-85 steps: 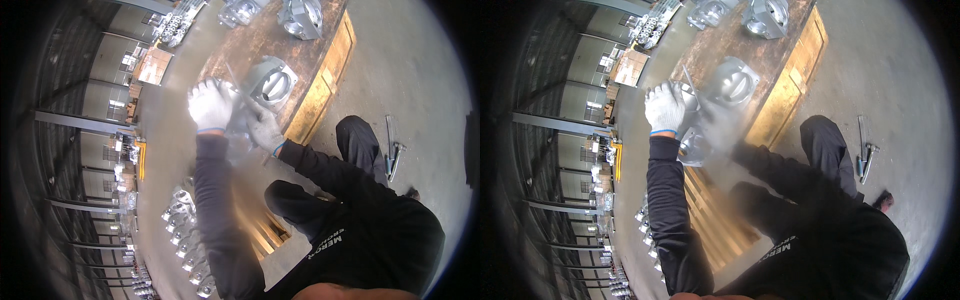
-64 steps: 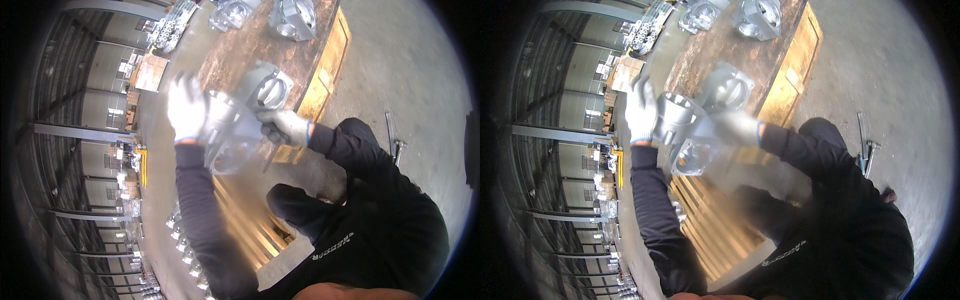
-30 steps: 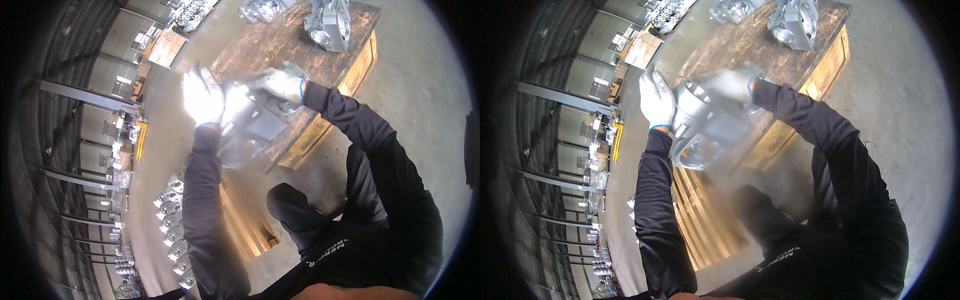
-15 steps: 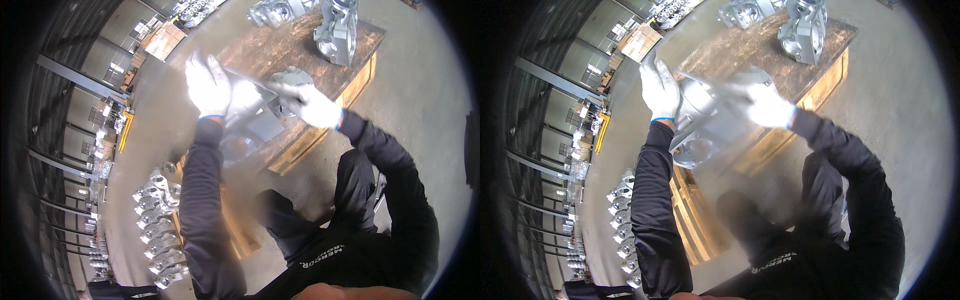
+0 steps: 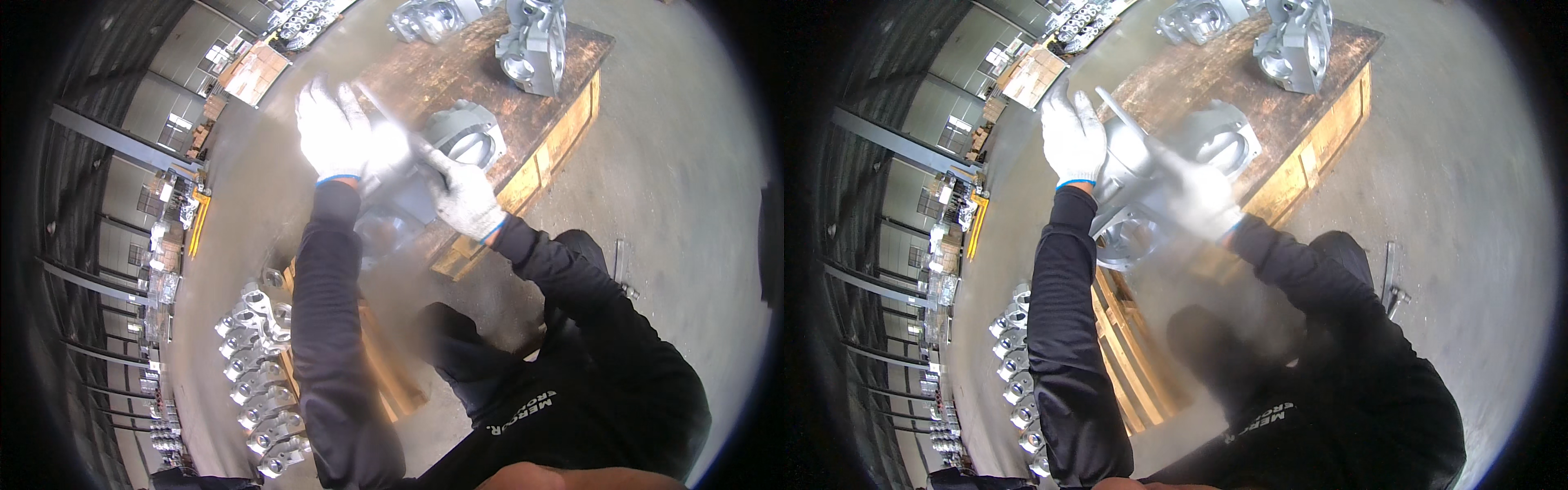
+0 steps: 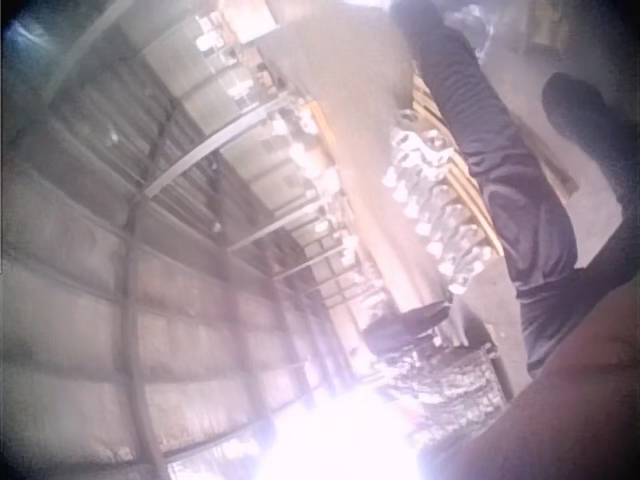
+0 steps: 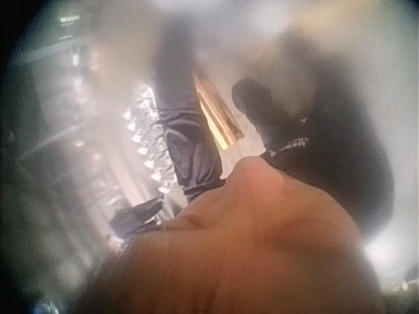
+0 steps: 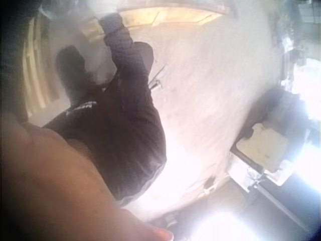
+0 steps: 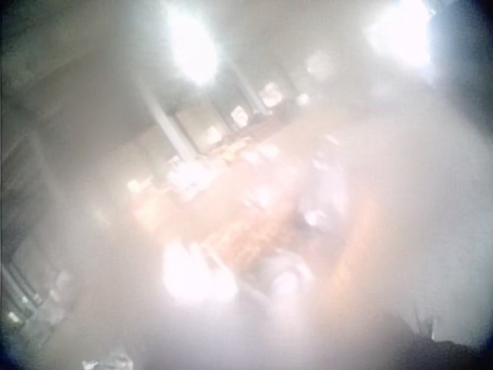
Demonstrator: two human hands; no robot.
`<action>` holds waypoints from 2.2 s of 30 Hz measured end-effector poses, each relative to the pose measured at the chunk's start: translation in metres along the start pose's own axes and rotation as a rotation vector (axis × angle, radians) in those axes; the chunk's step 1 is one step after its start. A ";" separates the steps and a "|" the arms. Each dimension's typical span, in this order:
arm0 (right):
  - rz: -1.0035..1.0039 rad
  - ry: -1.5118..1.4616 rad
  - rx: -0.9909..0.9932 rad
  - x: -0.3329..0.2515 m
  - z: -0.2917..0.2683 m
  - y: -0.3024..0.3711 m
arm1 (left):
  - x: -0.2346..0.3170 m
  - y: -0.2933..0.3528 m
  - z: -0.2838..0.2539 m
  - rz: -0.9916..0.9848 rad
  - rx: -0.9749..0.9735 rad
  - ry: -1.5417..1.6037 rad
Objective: The person kneels on the floor and uses a red abrasive pad to wipe the surfaces of a large silver metal casting. They then use a metal file to smooth the edges and corners of the same part. Finally, they place the finished part on a wooden pallet with other similar parts.
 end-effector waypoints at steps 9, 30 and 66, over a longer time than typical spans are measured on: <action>0.101 -0.349 0.176 -0.009 0.020 0.016 | 0.008 0.000 0.002 0.082 0.013 -0.158; 0.341 -0.929 -0.100 0.129 0.078 -0.017 | 0.090 0.028 0.033 0.178 -0.201 0.070; -0.818 1.384 -1.162 -0.146 0.016 0.002 | 0.143 0.325 -0.073 -0.485 0.355 0.647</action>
Point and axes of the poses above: each hand's wrist, its own y-axis away from the middle knuckle, its own z-axis out of the palm, x = y × z, the point moved 10 cm from there along -y, towards the middle knuckle, and after that the axes turned 8 degrees about y, right-handed, at the moved point
